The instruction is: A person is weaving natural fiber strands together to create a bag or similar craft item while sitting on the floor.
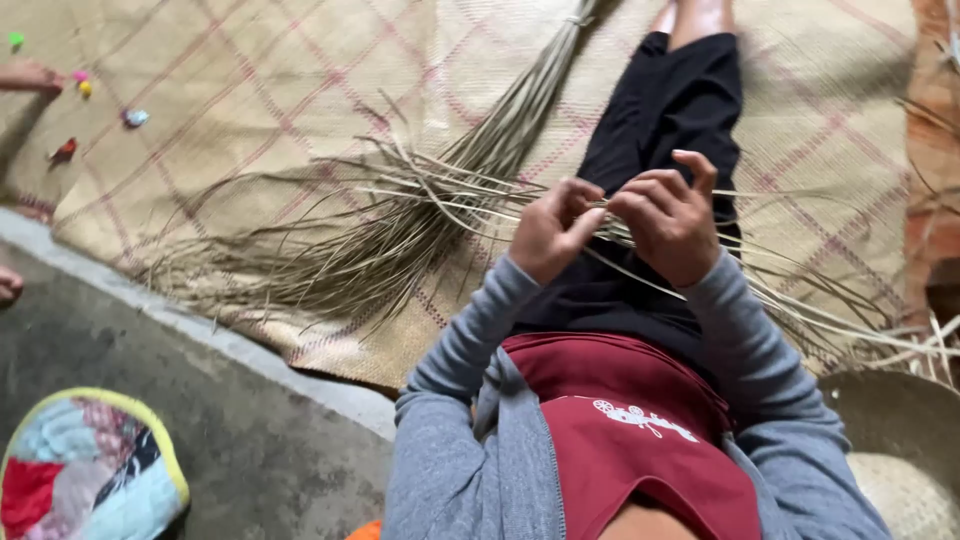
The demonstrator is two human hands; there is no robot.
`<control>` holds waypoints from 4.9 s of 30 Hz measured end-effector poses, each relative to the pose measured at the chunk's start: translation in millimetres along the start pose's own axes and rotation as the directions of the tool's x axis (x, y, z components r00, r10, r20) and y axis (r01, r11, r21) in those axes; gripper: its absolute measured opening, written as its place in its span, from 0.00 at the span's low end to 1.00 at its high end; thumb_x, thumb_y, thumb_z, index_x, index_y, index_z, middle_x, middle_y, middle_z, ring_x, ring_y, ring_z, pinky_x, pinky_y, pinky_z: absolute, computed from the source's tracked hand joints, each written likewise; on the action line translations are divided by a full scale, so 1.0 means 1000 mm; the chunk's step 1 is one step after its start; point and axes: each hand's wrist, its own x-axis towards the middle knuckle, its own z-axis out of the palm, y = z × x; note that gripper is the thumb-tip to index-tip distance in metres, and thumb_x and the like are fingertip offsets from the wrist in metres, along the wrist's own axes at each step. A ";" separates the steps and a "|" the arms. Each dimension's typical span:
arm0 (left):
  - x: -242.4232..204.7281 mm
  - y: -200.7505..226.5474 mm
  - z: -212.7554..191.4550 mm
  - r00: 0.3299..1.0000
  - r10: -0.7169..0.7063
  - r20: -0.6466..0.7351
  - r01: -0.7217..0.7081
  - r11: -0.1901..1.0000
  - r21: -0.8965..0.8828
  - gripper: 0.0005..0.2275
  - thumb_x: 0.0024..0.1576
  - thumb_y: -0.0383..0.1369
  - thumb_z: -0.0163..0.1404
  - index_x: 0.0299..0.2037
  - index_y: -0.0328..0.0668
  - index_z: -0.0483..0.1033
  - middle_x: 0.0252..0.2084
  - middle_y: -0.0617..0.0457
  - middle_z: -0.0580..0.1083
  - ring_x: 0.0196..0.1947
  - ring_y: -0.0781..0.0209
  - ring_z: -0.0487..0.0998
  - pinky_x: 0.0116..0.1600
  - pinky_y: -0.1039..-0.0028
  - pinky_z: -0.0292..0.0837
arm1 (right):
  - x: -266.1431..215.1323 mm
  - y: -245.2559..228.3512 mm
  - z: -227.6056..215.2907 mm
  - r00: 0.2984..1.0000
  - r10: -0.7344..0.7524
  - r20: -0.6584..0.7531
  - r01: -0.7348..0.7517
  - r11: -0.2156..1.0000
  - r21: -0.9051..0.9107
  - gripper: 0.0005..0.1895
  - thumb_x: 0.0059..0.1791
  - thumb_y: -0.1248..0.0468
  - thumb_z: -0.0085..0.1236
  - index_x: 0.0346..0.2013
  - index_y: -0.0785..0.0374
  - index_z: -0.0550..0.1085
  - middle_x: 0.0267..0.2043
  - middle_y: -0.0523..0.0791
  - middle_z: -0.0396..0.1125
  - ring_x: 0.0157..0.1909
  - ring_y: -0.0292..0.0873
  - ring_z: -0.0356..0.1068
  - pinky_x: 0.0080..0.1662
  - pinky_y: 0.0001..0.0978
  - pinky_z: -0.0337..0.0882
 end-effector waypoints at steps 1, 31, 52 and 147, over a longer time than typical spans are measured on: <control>0.000 0.013 0.004 0.993 0.111 -0.034 -0.104 0.981 0.162 0.10 0.58 0.31 0.59 0.48 0.52 0.82 0.28 0.55 0.78 0.28 0.64 0.79 0.34 0.77 0.75 | -0.001 0.003 0.000 0.999 0.017 0.035 -0.016 0.999 -0.033 0.09 0.60 0.63 0.55 0.39 0.60 0.80 0.38 0.43 0.73 0.44 0.46 0.72 0.66 0.56 0.58; 0.044 -0.119 -0.227 0.927 0.336 -0.166 -0.020 0.486 0.873 0.01 0.61 0.22 0.56 0.40 0.31 0.81 0.37 0.42 0.81 0.31 0.56 0.81 0.34 0.72 0.83 | -0.096 0.152 -0.022 0.591 0.615 0.521 -0.739 0.672 0.044 0.07 0.54 0.64 0.60 0.36 0.66 0.78 0.29 0.45 0.71 0.23 0.37 0.62 0.25 0.28 0.62; 0.065 -0.091 0.044 0.936 0.279 0.215 -0.349 0.652 0.673 0.07 0.66 0.49 0.48 0.49 0.77 0.79 0.42 0.69 0.75 0.54 0.65 0.72 0.68 0.49 0.45 | -0.073 0.106 -0.007 0.281 0.633 0.722 -0.951 0.082 0.299 0.06 0.48 0.60 0.63 0.30 0.59 0.77 0.18 0.40 0.61 0.23 0.32 0.59 0.27 0.21 0.58; -0.017 -0.122 0.027 0.697 -0.683 0.219 0.688 0.551 -0.472 0.36 0.56 0.49 0.51 0.69 0.42 0.45 0.60 0.21 0.68 0.50 0.30 0.80 0.48 0.55 0.81 | -0.107 0.057 0.007 0.590 0.513 0.624 -0.687 0.725 0.054 0.04 0.58 0.69 0.52 0.44 0.68 0.69 0.43 0.51 0.64 0.36 0.50 0.66 0.41 0.39 0.69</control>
